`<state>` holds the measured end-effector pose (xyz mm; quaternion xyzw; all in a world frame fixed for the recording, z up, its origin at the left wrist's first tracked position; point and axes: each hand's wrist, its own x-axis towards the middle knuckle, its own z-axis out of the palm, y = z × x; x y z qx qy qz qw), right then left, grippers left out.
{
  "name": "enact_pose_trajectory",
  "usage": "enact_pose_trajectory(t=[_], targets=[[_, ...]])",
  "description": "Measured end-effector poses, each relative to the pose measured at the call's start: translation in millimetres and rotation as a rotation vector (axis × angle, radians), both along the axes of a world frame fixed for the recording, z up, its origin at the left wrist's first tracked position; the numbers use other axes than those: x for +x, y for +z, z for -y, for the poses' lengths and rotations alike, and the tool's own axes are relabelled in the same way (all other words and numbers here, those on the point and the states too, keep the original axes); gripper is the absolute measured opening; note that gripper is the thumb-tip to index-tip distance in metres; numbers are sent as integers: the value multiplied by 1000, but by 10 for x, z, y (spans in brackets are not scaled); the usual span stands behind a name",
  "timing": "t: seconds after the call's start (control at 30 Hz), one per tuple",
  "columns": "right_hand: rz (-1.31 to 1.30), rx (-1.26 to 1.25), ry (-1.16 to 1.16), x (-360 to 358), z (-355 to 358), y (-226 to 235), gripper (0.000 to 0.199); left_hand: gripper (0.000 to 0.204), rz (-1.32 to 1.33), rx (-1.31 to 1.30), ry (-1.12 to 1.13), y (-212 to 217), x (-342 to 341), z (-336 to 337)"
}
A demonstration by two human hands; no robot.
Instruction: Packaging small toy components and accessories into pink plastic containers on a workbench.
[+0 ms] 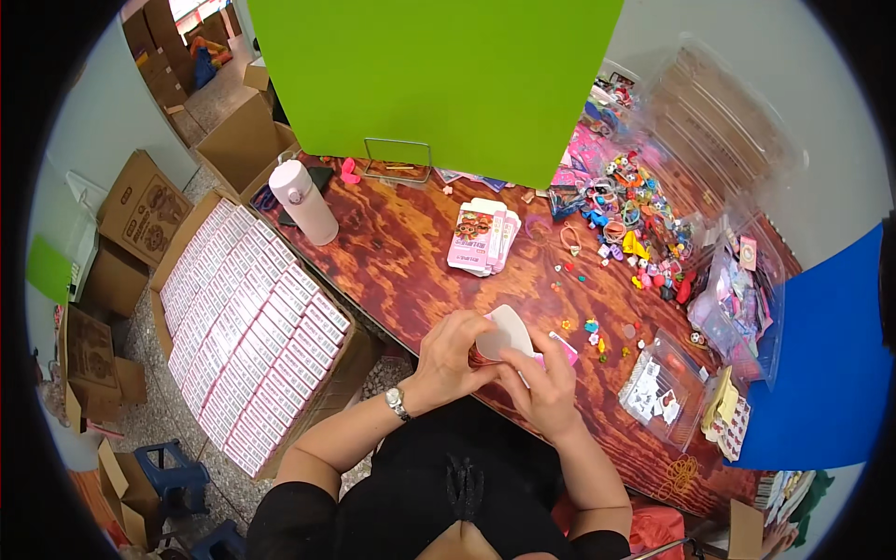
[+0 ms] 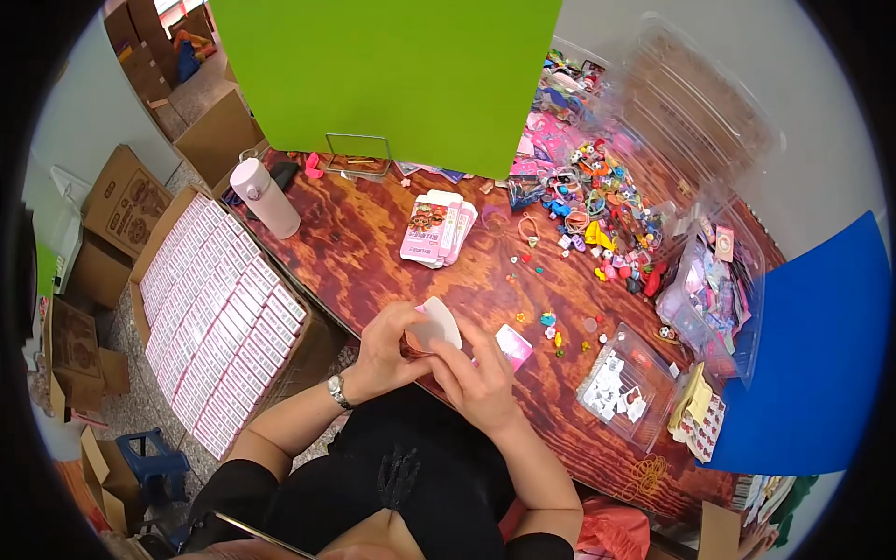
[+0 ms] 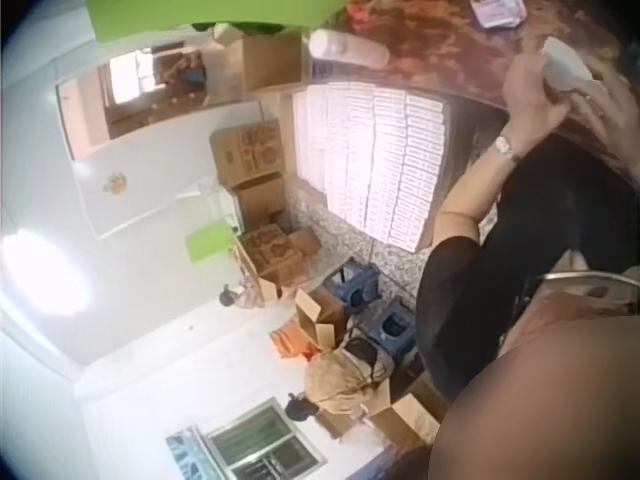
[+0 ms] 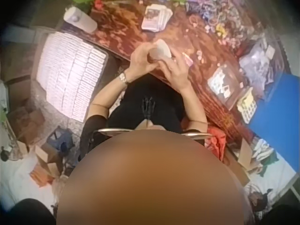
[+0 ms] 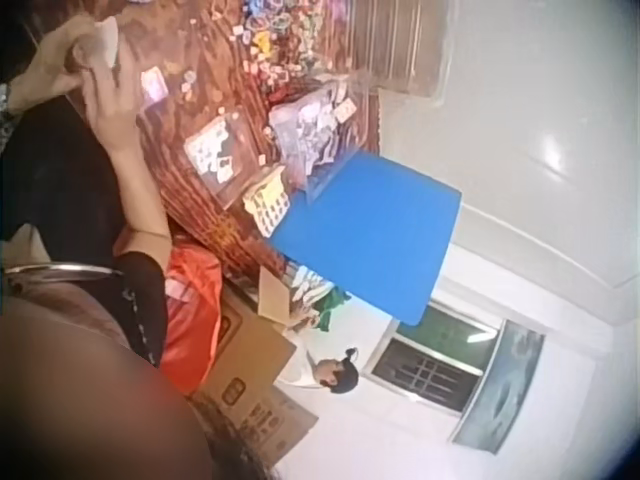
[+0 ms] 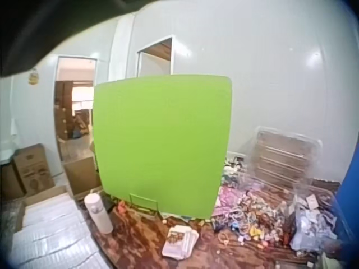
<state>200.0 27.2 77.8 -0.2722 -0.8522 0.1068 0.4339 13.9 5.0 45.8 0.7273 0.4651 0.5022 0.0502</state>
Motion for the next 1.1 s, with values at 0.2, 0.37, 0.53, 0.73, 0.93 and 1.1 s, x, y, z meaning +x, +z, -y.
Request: enact_pose_trajectory(t=[0.2, 0.37, 0.53, 0.73, 0.93, 1.1], targets=[[-505, -744, -24, -11, -19, -128, 24, 69, -81, 38, 100, 2, 35, 61], [-347, -545, -20, -180, 68, -33, 18, 82, -121, 28, 122, -60, 28, 70], [-293, -510, -82, -196, 73, 25, 17, 96, -180, -41, 189, 13, 53, 115], [-219, -450, -87, -190, 57, 39, 18, 104, -319, -38, 214, 2, 64, 120], [-121, -195, -2, -159, 51, -17, 25, 106, -359, -79, 241, 45, 42, 132], [-269, -424, -117, -162, 199, -211, 29, 105, -370, -114, 235, 34, 80, 155]])
